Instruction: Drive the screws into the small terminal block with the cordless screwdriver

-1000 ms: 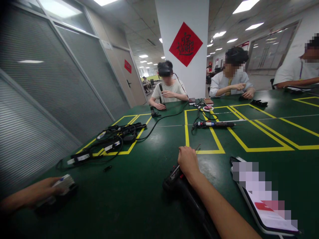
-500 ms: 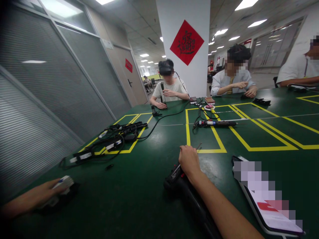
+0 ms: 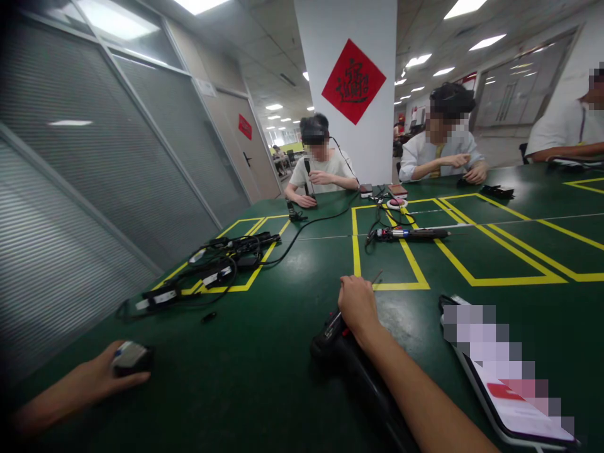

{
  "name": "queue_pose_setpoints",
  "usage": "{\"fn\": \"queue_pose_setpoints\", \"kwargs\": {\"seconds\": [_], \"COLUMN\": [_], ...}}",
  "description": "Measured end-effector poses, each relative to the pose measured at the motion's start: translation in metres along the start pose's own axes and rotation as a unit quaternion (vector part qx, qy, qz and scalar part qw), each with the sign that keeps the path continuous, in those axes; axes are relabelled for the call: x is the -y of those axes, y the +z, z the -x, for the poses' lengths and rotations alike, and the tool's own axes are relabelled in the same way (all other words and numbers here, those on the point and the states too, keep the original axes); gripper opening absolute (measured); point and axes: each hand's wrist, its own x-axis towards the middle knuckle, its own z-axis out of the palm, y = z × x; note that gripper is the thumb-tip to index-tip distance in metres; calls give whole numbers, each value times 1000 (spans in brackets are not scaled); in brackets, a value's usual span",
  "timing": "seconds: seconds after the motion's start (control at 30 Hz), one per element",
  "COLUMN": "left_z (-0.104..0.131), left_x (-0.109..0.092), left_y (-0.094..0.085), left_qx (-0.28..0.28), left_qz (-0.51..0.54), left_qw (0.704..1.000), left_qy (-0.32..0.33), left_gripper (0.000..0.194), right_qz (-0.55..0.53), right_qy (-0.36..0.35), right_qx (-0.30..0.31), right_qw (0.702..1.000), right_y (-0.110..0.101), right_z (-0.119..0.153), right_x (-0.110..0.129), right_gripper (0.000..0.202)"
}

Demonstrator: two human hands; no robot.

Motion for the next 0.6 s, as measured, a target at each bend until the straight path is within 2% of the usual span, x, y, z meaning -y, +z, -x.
{"fn": "queue_pose_setpoints", "kwargs": {"seconds": [0.07, 0.13, 0.27, 0.33, 0.4, 0.5, 0.6], "left_z": [3, 6, 9, 9, 9, 11, 13], "left_x": [-3, -11, -42, -60, -73, -82, -84], "left_y": [0, -2, -10, -17, -24, -35, -43], "left_qx": [21, 14, 13, -9, -17, 23, 47], "left_qz": [33, 54, 55, 47, 42, 53, 61], "left_qw": [999, 998, 998, 996, 997, 996, 995], "left_qy": [19, 24, 42, 69, 66, 63, 66], "left_gripper": [81, 77, 84, 90, 95, 92, 88], "right_qz": [-1, -2, -5, -8, -11, -17, -24], "right_qy": [2, 4, 8, 10, 14, 18, 23], "right_qx": [1, 3, 7, 12, 18, 26, 36], "right_qw": [1000, 1000, 1000, 1000, 1000, 999, 999], "right_y": [0, 0, 0, 0, 0, -1, -3], "right_z": [0, -1, -1, -1, -1, -1, -1], "right_x": [0, 0, 1, 2, 2, 2, 3], "right_gripper": [17, 18, 18, 18, 18, 19, 20]}}
